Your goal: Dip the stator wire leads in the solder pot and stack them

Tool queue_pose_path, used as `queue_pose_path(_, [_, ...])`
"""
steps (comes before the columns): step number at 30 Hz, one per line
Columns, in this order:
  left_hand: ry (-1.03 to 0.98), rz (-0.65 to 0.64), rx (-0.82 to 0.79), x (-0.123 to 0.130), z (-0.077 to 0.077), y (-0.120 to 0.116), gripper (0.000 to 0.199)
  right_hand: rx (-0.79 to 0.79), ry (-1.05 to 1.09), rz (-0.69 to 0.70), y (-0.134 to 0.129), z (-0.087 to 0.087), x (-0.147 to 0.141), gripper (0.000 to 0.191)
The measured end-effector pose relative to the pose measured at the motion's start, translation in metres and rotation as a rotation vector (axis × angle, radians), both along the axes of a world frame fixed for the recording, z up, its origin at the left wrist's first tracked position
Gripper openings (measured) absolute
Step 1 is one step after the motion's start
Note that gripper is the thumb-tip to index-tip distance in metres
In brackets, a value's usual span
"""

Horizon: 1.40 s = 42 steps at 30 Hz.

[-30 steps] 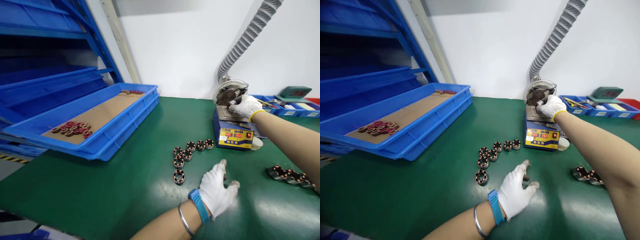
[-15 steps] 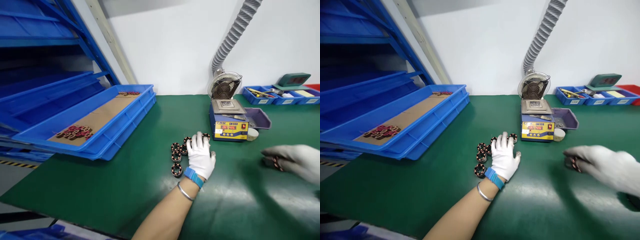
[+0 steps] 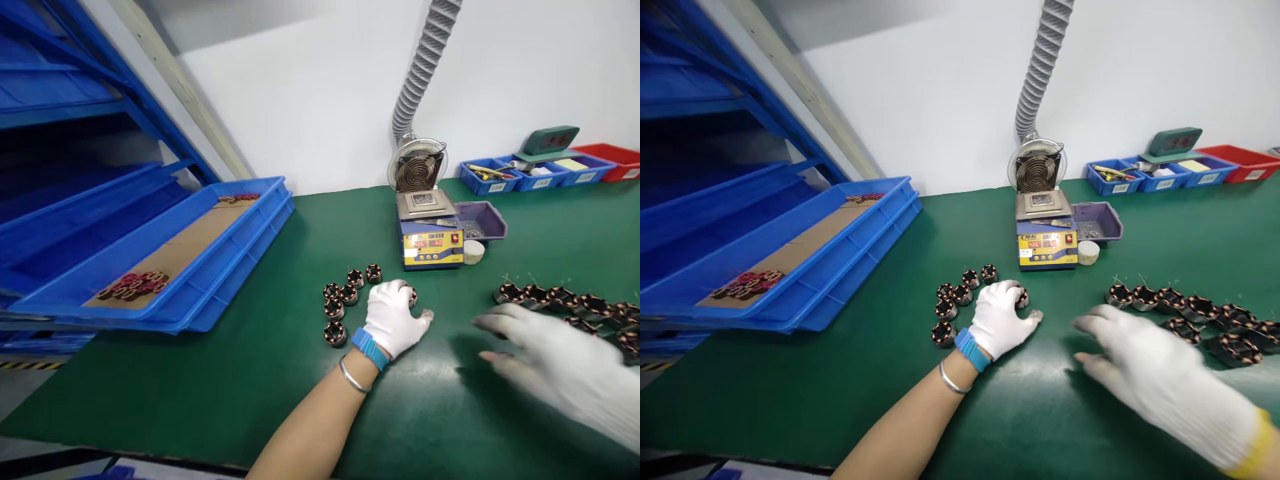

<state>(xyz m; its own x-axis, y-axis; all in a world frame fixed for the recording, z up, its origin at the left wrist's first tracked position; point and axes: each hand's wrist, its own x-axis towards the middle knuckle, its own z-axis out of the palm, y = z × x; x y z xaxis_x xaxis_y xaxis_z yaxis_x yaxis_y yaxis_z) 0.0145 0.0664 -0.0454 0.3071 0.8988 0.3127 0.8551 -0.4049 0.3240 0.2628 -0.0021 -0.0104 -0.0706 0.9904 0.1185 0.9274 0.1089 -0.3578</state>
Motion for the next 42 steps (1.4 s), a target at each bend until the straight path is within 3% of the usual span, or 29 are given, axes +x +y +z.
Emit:
queue_pose_path(3, [0.055, 0.024, -0.065, 0.002, 0.001, -0.019, 0.034, -0.151, -0.03, 0.178, 0.01, -0.018, -0.051, 0.06])
queue_pose_path(6, [0.044, 0.042, -0.191, 0.0, 0.002, -0.023, 0.054, -0.101, -0.019, 0.263, 0.027, -0.039, -0.072, 0.065])
queue_pose_path(10, [0.049, -0.004, -0.364, -0.001, 0.004, -0.011, 0.046, -0.036, -0.008, 0.341, 0.036, -0.052, -0.067, 0.064])
queue_pose_path(13, [0.055, 0.045, -0.372, 0.002, 0.006, -0.005, 0.05, -0.009, 0.033, 0.357, 0.033, -0.052, -0.06, 0.059])
queue_pose_path(18, [0.054, -0.108, -0.411, 0.002, 0.008, -0.004, 0.041, -0.011, 0.124, 0.374, 0.031, -0.046, -0.058, 0.047])
queue_pose_path(20, [0.005, -0.084, -0.406, 0.003, 0.008, -0.006, 0.036, -0.037, 0.187, 0.375, 0.032, -0.043, -0.06, 0.046])
queue_pose_path(23, [-0.152, 0.017, -0.328, 0.005, 0.005, -0.012, 0.033, -0.153, 0.389, 0.268, 0.03, -0.039, -0.067, 0.046])
queue_pose_path(25, [-0.288, 0.051, -0.242, 0.007, 0.0, -0.017, 0.035, -0.256, 0.65, 0.184, 0.027, -0.038, -0.075, 0.048])
queue_pose_path(27, [-0.466, 0.021, -0.181, 0.009, -0.008, -0.019, 0.04, -0.321, 0.944, 0.128, 0.026, -0.039, -0.082, 0.051])
queue_pose_path(29, [-0.69, -0.04, -0.238, 0.013, -0.017, -0.019, 0.05, -0.289, 1.091, 0.059, 0.025, -0.042, -0.087, 0.054])
queue_pose_path(33, [-0.993, -0.116, -0.497, 0.018, -0.027, -0.019, 0.062, -0.011, 0.799, -0.057, 0.024, -0.045, -0.087, 0.053])
queue_pose_path(36, [-0.915, -0.074, -0.48, 0.018, -0.023, -0.02, 0.061, 0.149, 0.599, 0.019, 0.022, -0.044, -0.083, 0.049])
queue_pose_path(39, [-0.736, -0.006, -0.477, 0.014, -0.012, -0.02, 0.034, 0.23, 0.533, 0.073, 0.02, -0.044, -0.081, 0.049])
queue_pose_path(42, [-0.697, -0.032, -0.579, 0.01, -0.001, -0.02, 0.004, 0.23, 0.523, 0.051, 0.019, -0.044, -0.079, 0.048])
